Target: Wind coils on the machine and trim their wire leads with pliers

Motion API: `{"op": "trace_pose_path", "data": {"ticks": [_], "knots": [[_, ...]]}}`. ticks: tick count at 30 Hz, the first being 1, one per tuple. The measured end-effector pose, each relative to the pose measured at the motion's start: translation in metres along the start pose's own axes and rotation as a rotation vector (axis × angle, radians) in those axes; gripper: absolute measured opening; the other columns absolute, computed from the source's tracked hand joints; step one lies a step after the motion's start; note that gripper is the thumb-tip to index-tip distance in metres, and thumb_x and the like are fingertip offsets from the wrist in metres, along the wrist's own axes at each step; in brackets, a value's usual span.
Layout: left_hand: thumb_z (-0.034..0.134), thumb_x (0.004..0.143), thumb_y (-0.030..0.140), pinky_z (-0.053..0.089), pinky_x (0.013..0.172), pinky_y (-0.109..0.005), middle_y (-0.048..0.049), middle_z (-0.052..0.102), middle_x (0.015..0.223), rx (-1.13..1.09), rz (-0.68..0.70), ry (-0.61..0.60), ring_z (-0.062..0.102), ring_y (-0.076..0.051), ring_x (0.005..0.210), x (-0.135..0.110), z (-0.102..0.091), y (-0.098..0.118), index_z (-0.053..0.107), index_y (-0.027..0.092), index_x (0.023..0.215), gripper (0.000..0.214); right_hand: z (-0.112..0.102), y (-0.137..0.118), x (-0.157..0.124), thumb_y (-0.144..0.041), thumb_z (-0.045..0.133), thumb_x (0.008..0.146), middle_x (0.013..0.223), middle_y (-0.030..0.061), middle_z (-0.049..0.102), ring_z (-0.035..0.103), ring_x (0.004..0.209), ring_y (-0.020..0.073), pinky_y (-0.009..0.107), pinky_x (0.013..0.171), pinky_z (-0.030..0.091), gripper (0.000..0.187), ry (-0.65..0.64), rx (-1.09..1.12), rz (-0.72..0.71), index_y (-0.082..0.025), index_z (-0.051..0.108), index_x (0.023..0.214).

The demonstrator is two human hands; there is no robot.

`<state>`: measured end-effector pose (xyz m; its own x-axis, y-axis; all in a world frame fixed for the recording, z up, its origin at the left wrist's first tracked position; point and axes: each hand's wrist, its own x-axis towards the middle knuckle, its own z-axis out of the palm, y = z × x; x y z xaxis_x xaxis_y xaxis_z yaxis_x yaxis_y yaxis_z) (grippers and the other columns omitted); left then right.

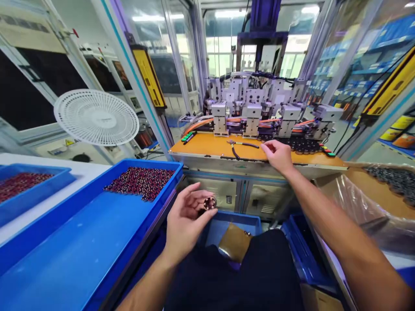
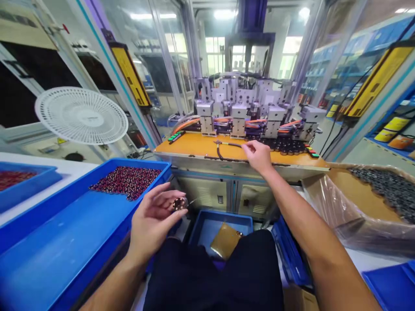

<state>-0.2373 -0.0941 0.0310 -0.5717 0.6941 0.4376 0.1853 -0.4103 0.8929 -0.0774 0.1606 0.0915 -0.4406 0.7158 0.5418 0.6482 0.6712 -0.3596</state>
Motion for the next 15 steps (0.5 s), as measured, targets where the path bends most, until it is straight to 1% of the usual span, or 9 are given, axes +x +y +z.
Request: {"op": "trace_pose_path", "data": {"ticks": [1,2,4,5,6,8,10,12,15], "knots": [[0.079,0.07,0.013,0.06,0.082,-0.032,-0.0049,0.074,0.1,0.032,0.066,-0.002,0.072,-0.019,0.091,-0.013,-0.002,0.003,0.055,0.023,0.121,0.057,-0.007,-0.016,-0.022,-0.032,0.048,0.097,0.095,0.0086,0.071,0.066,0.082,0.018,0.029,0.077,0.052,0.026,-0.016,0.05,-0.052,-0.014,0.067,0.103],[0.077,0.071,0.01,0.06,0.082,-0.031,-0.0047,0.074,0.101,0.07,0.125,-0.004,0.072,-0.019,0.092,-0.025,-0.003,0.005,0.055,0.024,0.122,0.057,-0.014,-0.032,-0.046,-0.036,0.05,0.097,0.095,0.005,0.071,0.066,0.081,0.0166,0.028,0.075,0.052,0.025,-0.035,0.116,-0.126,-0.019,0.067,0.102],[0.075,0.072,0.005,0.061,0.08,-0.031,-0.005,0.074,0.103,0.127,0.205,-0.024,0.072,-0.019,0.093,-0.042,-0.006,0.005,0.055,0.024,0.124,0.059,-0.03,-0.061,-0.095,-0.04,0.058,0.094,0.097,0.0037,0.071,0.066,0.08,0.0171,0.029,0.073,0.054,0.021,-0.159,0.395,-0.495,-0.023,0.067,0.103],[0.075,0.072,0.004,0.061,0.08,-0.031,-0.0053,0.074,0.103,0.14,0.229,-0.041,0.072,-0.019,0.092,-0.049,-0.006,0.005,0.054,0.024,0.126,0.061,-0.037,-0.073,-0.117,-0.038,0.056,0.096,0.102,0.0049,0.071,0.067,0.085,0.0176,0.029,0.074,0.054,0.021,-0.201,0.439,-0.607,-0.023,0.065,0.107],[0.075,0.072,0.003,0.061,0.079,-0.031,-0.0056,0.075,0.103,0.146,0.244,-0.06,0.072,-0.019,0.092,-0.053,-0.006,0.003,0.054,0.024,0.126,0.062,-0.042,-0.082,-0.136,-0.033,0.052,0.098,0.101,0.0064,0.07,0.066,0.086,0.0181,0.03,0.073,0.054,0.019,-0.234,0.42,-0.67,-0.022,0.065,0.107],[0.074,0.071,0.0,0.062,0.079,-0.031,-0.0059,0.075,0.105,0.143,0.253,-0.096,0.072,-0.02,0.092,-0.059,-0.004,0.001,0.054,0.023,0.128,0.065,-0.048,-0.09,-0.162,-0.021,0.046,0.099,0.092,0.0078,0.07,0.065,0.08,0.018,0.03,0.068,0.052,0.021,-0.311,0.356,-0.7,-0.019,0.066,0.101],[0.074,0.07,-0.004,0.062,0.08,-0.03,-0.0053,0.074,0.105,0.112,0.259,-0.12,0.072,-0.019,0.093,-0.061,0.0,0.001,0.053,0.024,0.13,0.07,-0.049,-0.087,-0.175,-0.014,0.044,0.098,0.078,0.0063,0.066,0.06,0.068,0.0169,0.03,0.061,0.048,0.024,-0.373,0.32,-0.674,-0.016,0.067,0.093],[0.073,0.069,-0.006,0.062,0.081,-0.029,-0.0045,0.074,0.105,0.069,0.238,-0.129,0.072,-0.018,0.093,-0.06,0.005,0.001,0.052,0.025,0.132,0.074,-0.049,-0.08,-0.18,-0.013,0.045,0.097,0.069,0.0035,0.062,0.055,0.061,0.0149,0.029,0.057,0.043,0.023,-0.439,0.37,-0.65,-0.016,0.067,0.09],[0.074,0.07,-0.005,0.062,0.079,-0.026,-0.0034,0.073,0.104,-0.005,0.167,-0.147,0.072,-0.014,0.087,-0.059,0.009,0.002,0.05,0.026,0.134,0.075,-0.051,-0.07,-0.185,-0.014,0.047,0.097,0.064,-0.0001,0.058,0.051,0.056,0.0112,0.026,0.056,0.039,0.022,-0.583,0.551,-0.585,-0.016,0.068,0.089]]}}
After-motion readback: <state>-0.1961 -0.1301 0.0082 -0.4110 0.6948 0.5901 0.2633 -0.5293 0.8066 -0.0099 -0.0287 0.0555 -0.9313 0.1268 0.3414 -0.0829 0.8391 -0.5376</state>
